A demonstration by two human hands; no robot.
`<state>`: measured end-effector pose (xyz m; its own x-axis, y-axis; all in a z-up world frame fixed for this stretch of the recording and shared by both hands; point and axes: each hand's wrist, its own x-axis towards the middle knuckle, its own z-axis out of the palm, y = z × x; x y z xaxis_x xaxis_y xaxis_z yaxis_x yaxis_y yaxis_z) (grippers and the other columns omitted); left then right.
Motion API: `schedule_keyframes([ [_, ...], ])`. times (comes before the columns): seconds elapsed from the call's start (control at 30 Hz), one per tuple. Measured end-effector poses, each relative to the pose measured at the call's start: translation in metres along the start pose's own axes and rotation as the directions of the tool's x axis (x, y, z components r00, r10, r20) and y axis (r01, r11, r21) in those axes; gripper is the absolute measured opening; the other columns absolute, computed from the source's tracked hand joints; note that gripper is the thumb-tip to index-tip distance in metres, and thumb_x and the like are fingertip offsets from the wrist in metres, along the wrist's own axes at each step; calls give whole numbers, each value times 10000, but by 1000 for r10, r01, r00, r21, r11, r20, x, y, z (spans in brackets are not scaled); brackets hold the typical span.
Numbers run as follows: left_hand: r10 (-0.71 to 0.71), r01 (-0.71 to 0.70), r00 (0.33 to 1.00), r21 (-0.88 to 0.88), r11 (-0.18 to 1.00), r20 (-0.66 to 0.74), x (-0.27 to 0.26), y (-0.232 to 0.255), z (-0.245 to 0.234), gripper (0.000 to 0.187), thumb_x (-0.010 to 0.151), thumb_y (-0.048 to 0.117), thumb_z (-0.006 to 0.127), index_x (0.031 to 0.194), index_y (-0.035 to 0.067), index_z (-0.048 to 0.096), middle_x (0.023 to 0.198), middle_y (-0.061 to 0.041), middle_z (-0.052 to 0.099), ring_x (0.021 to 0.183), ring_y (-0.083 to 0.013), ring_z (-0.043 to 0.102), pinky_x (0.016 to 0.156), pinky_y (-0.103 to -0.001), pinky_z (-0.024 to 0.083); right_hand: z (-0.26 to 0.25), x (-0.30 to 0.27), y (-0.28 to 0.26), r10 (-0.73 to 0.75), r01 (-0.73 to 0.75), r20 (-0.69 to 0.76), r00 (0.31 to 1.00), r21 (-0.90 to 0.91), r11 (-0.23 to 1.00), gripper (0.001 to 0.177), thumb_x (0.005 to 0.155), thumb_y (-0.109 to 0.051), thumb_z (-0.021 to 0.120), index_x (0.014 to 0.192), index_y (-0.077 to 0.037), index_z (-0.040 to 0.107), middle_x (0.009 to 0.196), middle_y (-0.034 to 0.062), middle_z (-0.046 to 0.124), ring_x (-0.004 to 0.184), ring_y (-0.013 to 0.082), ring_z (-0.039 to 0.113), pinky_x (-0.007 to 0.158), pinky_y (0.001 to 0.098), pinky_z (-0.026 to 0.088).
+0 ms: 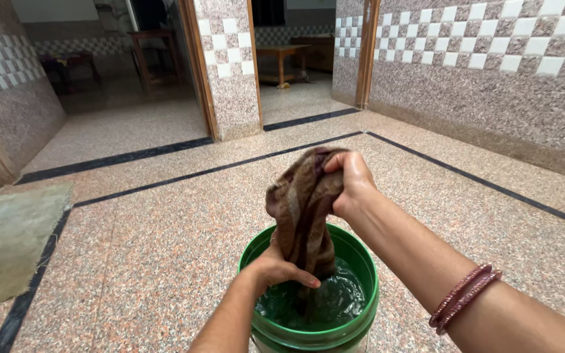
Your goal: The person wets a cloth in a green bucket, wrings it out, and then uses it to wipe the tiled floor in a bedroom. The person moves the cloth across the floor surface in a repetitive wiping motion.
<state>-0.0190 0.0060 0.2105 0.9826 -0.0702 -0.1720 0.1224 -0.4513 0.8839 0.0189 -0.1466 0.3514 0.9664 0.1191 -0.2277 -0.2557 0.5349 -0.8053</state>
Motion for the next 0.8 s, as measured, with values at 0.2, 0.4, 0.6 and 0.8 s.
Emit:
schedule_keyframes([
  [0.2, -54, 56, 958, -3, 998, -281, 25, -15, 16, 1566, 513, 344, 1161, 1591, 21, 72, 1637, -188, 193, 1498, -266, 288, 1263, -348, 231, 23, -30, -29, 8, -15, 88, 996, 86, 996, 133, 700, -89, 489, 817, -81, 554, 869, 122, 708, 810, 281, 695, 1010, 597, 553],
  [0.4, 197, -332, 910, -359, 872, -364, 49, -10, 20, 828, 579, 282, 929, 1325, 108, 615, 1293, -55, 737, 1143, -204, 705, 964, -334, 569, 15, -39, -48, -63, 61, 71, 995, 31, 998, 169, 726, -63, 515, 882, -89, 575, 921, 117, 732, 875, 282, 706, 980, 573, 556],
  [0.6, -355, -53, 841, -715, 697, -408, 29, 18, -1, 367, 843, 99, 645, 1183, -32, 694, 1293, -167, 697, 1093, -328, 695, 899, -499, 626, -34, -10, -46, -161, 89, -110, 981, -484, 871, 263, 831, -52, 638, 1094, -55, 635, 1068, 154, 726, 1023, 284, 682, 982, 511, 579],
  [0.8, -188, 280, 833, 104, 954, -521, 13, 47, -13, 445, 845, -7, 742, 1259, -19, 580, 1260, -210, 665, 1126, -345, 702, 980, -419, 579, -103, 44, 19, -99, -23, -42, 994, -982, 187, 386, 762, -184, 837, 1053, 38, 713, 1105, 226, 777, 997, 322, 788, 816, 398, 687],
])
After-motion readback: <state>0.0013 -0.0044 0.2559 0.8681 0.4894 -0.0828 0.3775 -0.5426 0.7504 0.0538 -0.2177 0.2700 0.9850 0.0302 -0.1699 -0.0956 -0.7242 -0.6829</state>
